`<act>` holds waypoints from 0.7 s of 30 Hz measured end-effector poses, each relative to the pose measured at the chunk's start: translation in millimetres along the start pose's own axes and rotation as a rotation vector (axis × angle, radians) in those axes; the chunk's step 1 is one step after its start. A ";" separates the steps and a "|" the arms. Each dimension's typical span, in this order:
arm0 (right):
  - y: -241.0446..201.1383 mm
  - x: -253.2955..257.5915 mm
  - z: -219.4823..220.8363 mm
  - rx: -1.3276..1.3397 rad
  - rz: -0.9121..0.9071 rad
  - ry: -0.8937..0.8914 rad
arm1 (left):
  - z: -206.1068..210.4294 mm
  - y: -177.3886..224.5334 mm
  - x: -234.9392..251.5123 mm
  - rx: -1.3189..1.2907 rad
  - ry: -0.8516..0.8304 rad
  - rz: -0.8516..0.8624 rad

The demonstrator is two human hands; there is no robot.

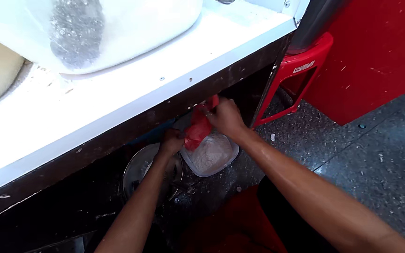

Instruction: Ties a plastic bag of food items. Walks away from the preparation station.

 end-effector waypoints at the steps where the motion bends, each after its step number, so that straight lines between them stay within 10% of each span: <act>1: 0.6 0.8 -1.9 -0.021 0.011 -0.018 | 3.9 -2.0 2.4 0.011 -0.019 0.018; 21: 15.1 -7.0 0.8 -0.098 0.073 -0.105 | 30.7 4.5 0.8 -0.066 0.039 0.001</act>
Point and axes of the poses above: each hand's wrist, its own x-axis towards the middle knuckle, its own z-axis out of the palm, y = z × x, the point moved 5 cm from there along x, towards the middle knuckle, and after that the axes turned 11 degrees about -y, right-handed, at the moved point
